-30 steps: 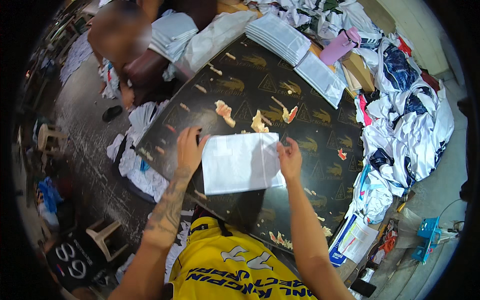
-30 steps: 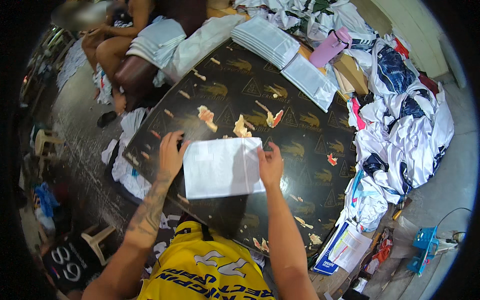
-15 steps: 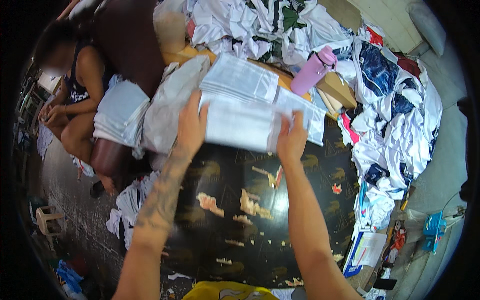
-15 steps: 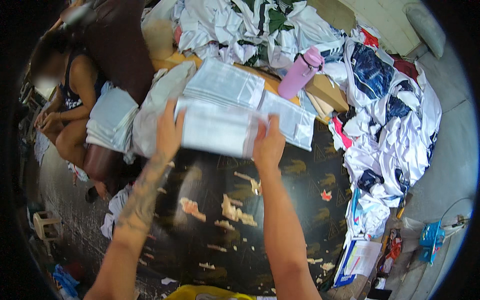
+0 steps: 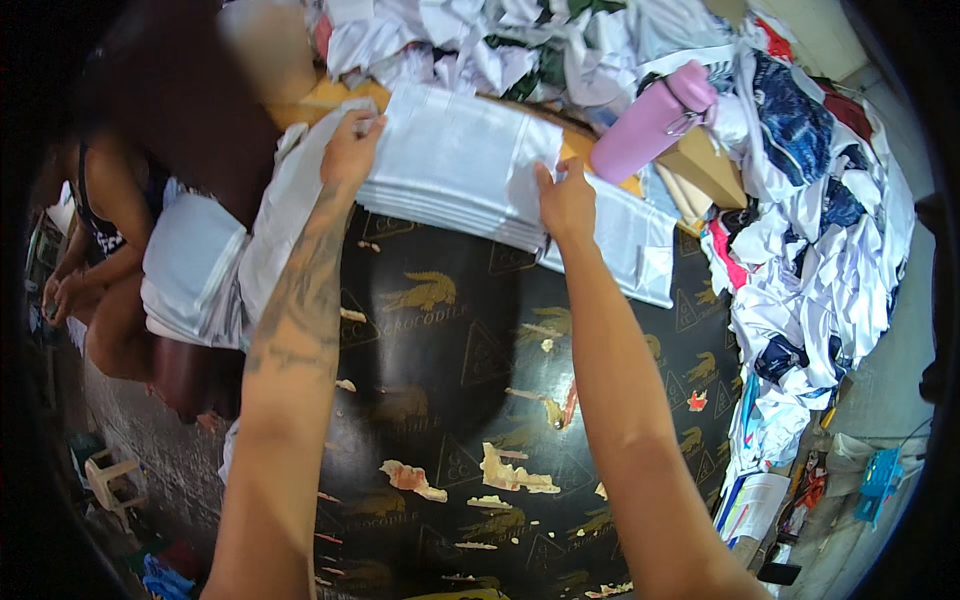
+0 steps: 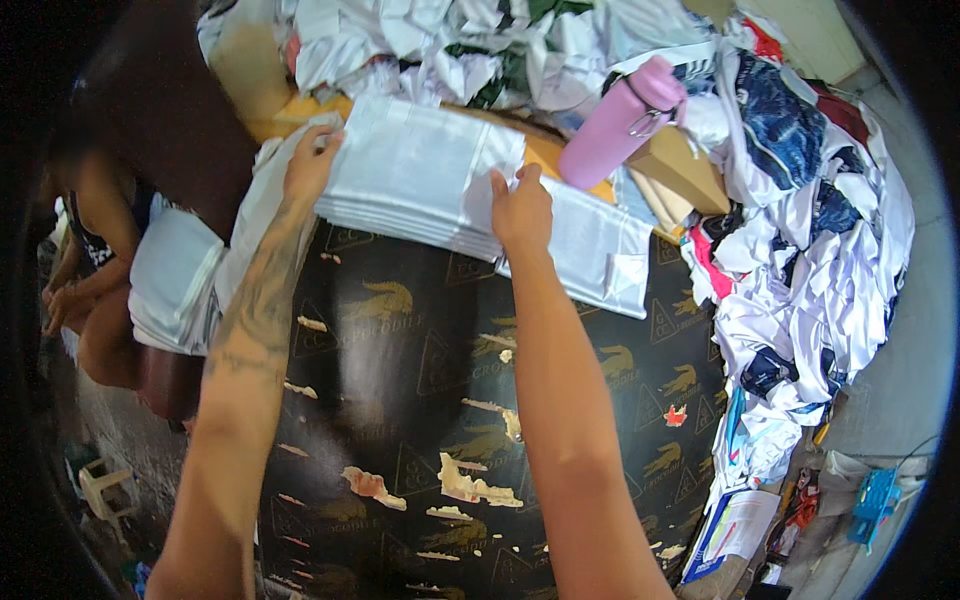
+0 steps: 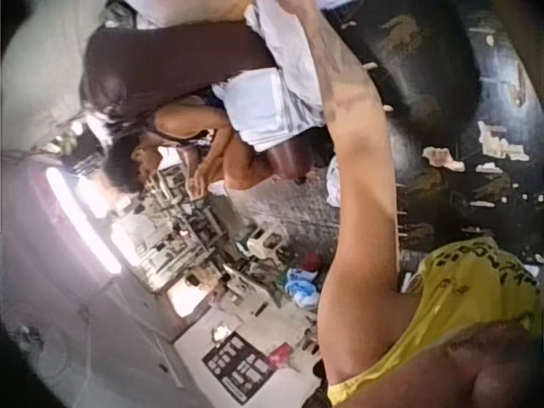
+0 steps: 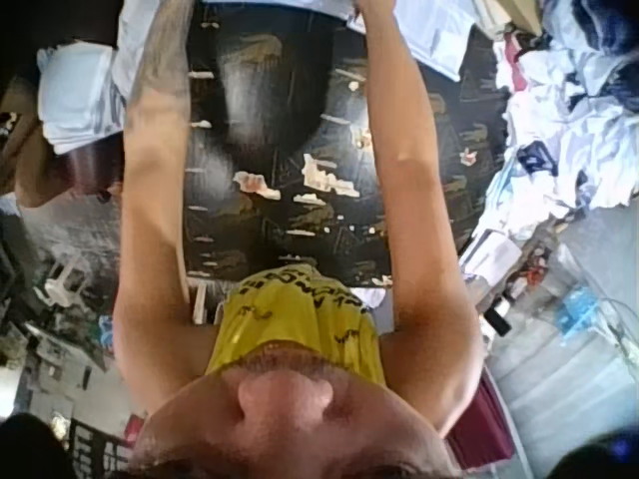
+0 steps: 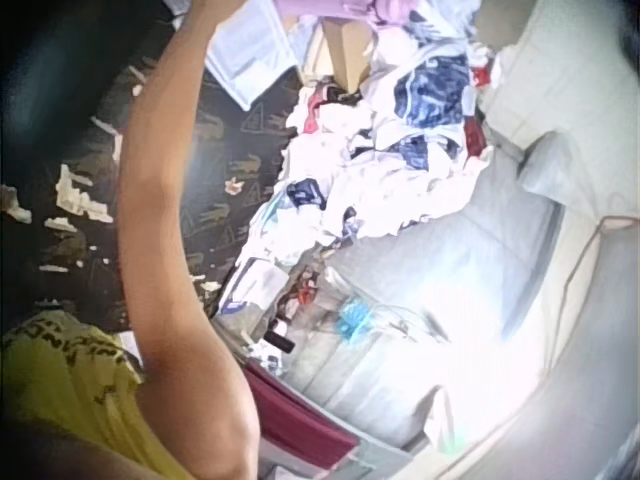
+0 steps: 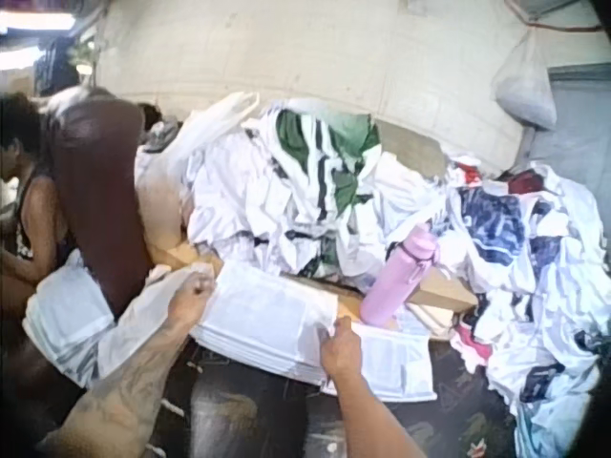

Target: The person aligns a white fabric sheet on a table, uses shears to cut it into a specific shape, and repeats the process with another printed fabric sheet. The person handles the fabric and shears throughout, cutting and repositioning the material on the table.

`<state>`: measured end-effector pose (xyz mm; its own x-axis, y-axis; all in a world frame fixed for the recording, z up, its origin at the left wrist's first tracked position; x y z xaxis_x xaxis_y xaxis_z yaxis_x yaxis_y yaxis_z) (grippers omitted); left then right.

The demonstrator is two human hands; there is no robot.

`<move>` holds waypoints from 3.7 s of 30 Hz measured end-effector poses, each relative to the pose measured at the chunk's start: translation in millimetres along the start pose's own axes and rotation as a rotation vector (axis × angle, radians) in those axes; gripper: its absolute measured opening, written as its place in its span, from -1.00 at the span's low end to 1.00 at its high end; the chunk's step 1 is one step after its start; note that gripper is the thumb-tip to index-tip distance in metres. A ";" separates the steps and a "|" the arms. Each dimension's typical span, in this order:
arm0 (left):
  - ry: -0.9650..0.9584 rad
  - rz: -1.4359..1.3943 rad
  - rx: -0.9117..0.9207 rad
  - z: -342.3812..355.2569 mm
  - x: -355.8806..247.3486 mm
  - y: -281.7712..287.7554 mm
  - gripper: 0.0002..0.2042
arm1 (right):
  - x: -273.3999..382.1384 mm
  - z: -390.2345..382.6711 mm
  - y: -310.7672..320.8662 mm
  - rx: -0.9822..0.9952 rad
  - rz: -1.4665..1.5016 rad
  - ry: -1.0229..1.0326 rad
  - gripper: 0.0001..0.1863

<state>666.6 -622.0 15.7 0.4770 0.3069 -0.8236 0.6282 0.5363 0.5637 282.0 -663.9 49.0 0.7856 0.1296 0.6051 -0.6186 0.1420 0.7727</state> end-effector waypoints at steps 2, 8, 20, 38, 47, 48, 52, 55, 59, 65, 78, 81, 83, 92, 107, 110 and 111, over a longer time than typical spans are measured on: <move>-0.115 -0.344 -0.210 -39.9 -14.0 47.5 -0.56 | -0.8 -27.5 46.7 -0.070 0.022 0.105 -0.57; -0.152 -0.005 -0.022 -359.3 -18.2 54.5 -0.66 | -145.5 -198.0 195.2 -0.194 -0.071 -0.123 -0.67; -0.257 0.888 0.815 -572.1 -72.4 -103.8 0.67 | -364.4 -180.1 596.5 -0.757 -0.465 -0.147 -0.54; -0.137 0.868 0.934 -568.9 -80.7 -103.7 0.70 | -212.7 -308.1 524.0 -0.126 0.216 0.454 -0.73; -0.111 0.245 1.791 -825.4 -175.2 28.5 -0.44 | -41.9 -544.6 488.4 0.608 0.604 0.186 -0.62; -0.271 -0.119 1.551 -812.7 -190.8 47.7 -0.61 | -20.6 -550.3 503.0 0.632 0.518 0.281 -0.63; -0.404 0.112 0.536 -647.5 -120.1 190.4 -0.74 | -9.6 -556.9 502.8 0.672 -0.458 0.410 -0.65; -0.739 0.228 -0.134 -532.7 -139.6 372.1 -0.81 | -9.6 -473.5 529.6 0.197 -0.606 0.498 -0.63; -0.391 0.420 -0.772 -457.9 -164.4 588.6 -0.66 | -13.4 -322.7 635.8 -0.437 -0.661 0.425 -0.69; -0.645 0.486 -0.570 -678.9 -1.7 592.2 -0.51 | -64.4 -431.7 648.3 -0.827 -0.412 0.905 -0.59; -0.143 0.585 0.128 -785.5 159.3 309.4 -0.15 | -241.1 -640.3 349.8 0.615 -0.240 0.152 -0.15; -0.108 0.763 -0.001 -660.2 136.6 277.3 -0.12 | -198.0 -681.6 277.8 0.571 -0.221 0.214 -0.01; 0.007 0.872 -0.005 -596.4 134.2 251.0 -0.07 | -216.1 -693.4 270.9 0.601 -0.377 0.111 0.01; -0.251 0.839 0.108 -428.6 87.8 129.6 -0.02 | -206.0 -635.3 261.0 0.468 -0.356 -0.129 0.11; -0.319 0.644 0.041 -344.8 -11.5 7.5 -0.12 | -275.2 -465.7 371.8 0.110 -0.500 0.157 -0.03; -0.093 0.738 0.031 -499.3 39.2 72.7 -0.12 | -338.6 -612.2 444.4 -0.087 -0.507 -0.450 -0.01; -0.086 0.665 0.048 -560.4 40.9 80.4 -0.10 | -364.9 -665.8 444.3 0.111 -0.619 -0.657 0.03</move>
<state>392.2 -125.7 -8.0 0.8178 0.4954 -0.2928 0.2090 0.2184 0.9532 -289.0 5.3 43.9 0.8477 -0.5292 0.0374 -0.1056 -0.0993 0.9894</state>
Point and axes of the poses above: each hand's wrist, its own z-axis towards the middle knuckle, its own y-axis out of the back of the hand, x = y × z, the point moved 9 cm from there along z, towards the middle knuckle, and after that the axes turned 5 degrees about y, right-handed, at the moved point
